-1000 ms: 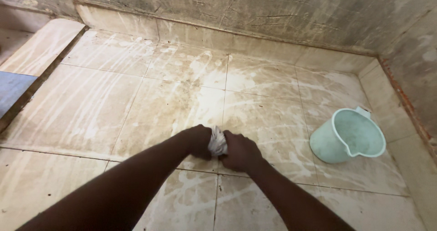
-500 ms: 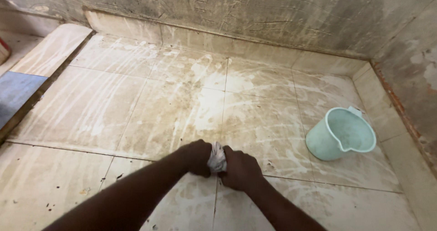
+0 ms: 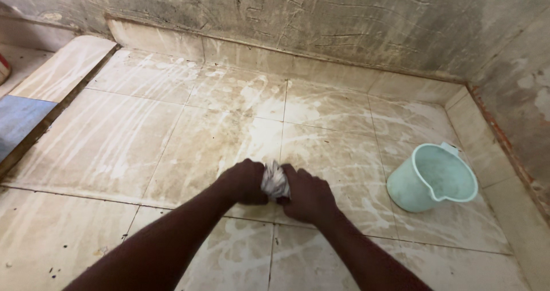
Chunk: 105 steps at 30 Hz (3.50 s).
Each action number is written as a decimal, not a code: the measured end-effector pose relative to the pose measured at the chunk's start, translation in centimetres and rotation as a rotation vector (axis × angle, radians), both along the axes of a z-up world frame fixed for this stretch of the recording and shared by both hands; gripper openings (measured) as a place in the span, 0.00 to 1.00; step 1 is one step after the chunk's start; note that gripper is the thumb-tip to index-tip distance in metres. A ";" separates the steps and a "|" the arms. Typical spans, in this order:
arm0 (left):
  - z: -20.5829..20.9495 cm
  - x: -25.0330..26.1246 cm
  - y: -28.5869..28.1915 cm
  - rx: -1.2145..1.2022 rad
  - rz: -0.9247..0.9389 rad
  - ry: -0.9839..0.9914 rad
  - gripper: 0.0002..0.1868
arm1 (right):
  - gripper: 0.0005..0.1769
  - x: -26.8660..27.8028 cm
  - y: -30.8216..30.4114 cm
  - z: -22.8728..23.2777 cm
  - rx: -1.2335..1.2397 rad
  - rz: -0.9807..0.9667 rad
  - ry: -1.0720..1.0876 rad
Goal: The person wipes a tiled floor with a white cloth, moving the cloth in circular and back-and-forth motions across the surface. A light green plastic bucket is present nearby and is briefly repositioned during the cleaning process.
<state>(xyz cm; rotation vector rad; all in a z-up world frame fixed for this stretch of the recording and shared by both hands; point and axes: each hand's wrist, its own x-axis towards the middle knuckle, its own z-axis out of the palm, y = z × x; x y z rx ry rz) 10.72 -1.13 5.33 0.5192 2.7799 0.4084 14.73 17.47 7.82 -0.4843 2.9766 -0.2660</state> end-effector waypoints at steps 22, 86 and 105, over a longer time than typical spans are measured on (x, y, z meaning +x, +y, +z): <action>-2.4 -11.3 1.1 0.089 0.254 0.138 0.35 | 0.45 -12.8 -0.4 -2.0 0.077 -0.031 0.097; -2.5 5.5 0.1 -0.133 -0.098 -0.282 0.23 | 0.31 6.9 -1.1 -1.9 -0.010 -0.046 -0.261; 0.8 -0.4 2.9 0.036 0.035 0.003 0.30 | 0.44 0.3 2.5 1.4 0.046 -0.066 -0.036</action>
